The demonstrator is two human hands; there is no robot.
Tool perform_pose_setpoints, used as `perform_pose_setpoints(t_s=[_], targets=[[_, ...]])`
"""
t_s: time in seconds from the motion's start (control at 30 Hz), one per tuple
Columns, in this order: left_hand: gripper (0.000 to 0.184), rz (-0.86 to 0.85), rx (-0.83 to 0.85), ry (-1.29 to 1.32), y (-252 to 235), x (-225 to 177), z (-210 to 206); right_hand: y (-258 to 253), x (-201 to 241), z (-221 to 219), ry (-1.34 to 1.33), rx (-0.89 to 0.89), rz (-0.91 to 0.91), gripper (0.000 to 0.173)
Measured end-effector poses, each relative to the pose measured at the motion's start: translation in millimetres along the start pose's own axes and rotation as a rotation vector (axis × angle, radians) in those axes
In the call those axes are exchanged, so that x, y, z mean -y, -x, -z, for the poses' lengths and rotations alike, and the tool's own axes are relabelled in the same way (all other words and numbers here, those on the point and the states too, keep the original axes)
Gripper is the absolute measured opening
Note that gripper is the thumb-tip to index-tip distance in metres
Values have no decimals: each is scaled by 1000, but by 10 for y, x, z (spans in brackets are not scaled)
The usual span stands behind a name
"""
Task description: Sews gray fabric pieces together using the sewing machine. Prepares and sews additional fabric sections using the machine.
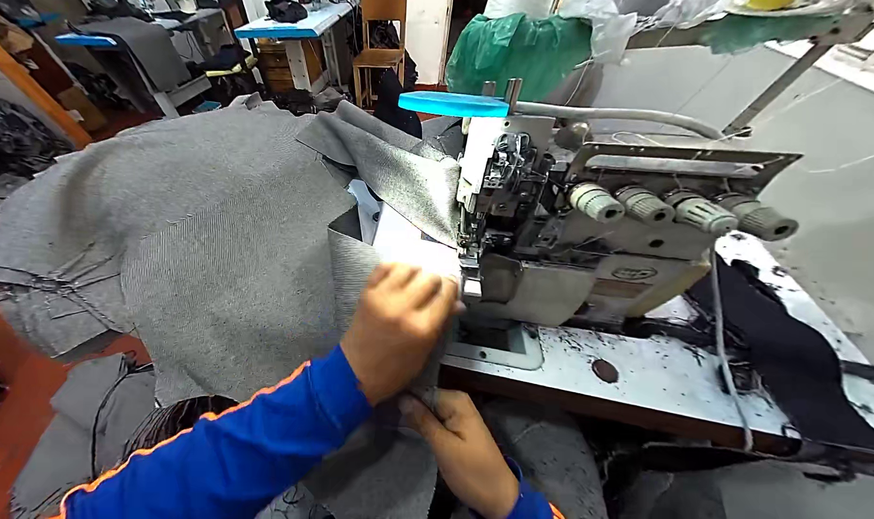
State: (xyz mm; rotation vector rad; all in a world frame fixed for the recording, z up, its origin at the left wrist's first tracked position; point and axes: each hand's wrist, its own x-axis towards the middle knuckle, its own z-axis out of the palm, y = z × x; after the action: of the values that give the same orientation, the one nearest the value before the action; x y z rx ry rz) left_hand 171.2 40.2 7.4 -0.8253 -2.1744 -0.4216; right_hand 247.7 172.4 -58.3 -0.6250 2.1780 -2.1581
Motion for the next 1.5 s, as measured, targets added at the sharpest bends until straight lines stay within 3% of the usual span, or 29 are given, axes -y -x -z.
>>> perform_pose_setpoints(t_s=[0.1, 0.23, 0.3, 0.37, 0.43, 0.5, 0.53, 0.63, 0.67, 0.8, 1.0, 1.2, 1.3, 1.4, 1.47, 1.5], targets=[[38, -5, 95, -43, 29, -174, -43, 11, 3, 106, 18, -92, 78, 27], [21, 74, 211, 154, -218, -117, 43, -127, 138, 227, -47, -127, 115, 31], [21, 80, 284, 247, -242, -132, 221, -168, 196, 341, -89, -93, 111, 33], [34, 8, 321, 273, -126, -261, 416, -178, 218, 450, -99, -26, 101, 33], [64, -76, 327, 231, 71, -403, 534, -182, 222, 482, -65, 25, 89, 33], [82, -140, 314, 114, 284, -452, 533, -195, 243, 457, 37, 13, 115, 36], [81, -160, 309, 59, 360, -438, 509, -207, 257, 437, 85, -13, 126, 34], [43, -188, 252, -37, 432, -337, 419, -236, 270, 362, 223, -118, 180, 34], [38, -201, 225, -45, 402, -291, 397, -250, 273, 328, 267, -163, 200, 35], [32, -355, 228, 15, 190, 8, 386, -345, 249, 173, 320, -325, 212, 31], [28, -425, 268, 186, -135, 339, 235, -561, 173, 112, 90, -427, 145, 33], [28, -391, 258, 271, -251, 485, 66, -484, 32, 126, 192, -308, 246, 45], [38, -236, 216, 168, 113, 395, 52, -299, -174, 240, 461, -439, 323, 45], [46, 160, 40, -86, 607, 636, -117, -156, -357, 550, 815, -527, 360, 43], [83, 454, 192, -56, 512, 1019, -279, -132, -504, 634, 1064, -567, 454, 44], [91, 521, 263, -12, 332, 1188, -406, -134, -549, 619, 1164, -592, 495, 42]])
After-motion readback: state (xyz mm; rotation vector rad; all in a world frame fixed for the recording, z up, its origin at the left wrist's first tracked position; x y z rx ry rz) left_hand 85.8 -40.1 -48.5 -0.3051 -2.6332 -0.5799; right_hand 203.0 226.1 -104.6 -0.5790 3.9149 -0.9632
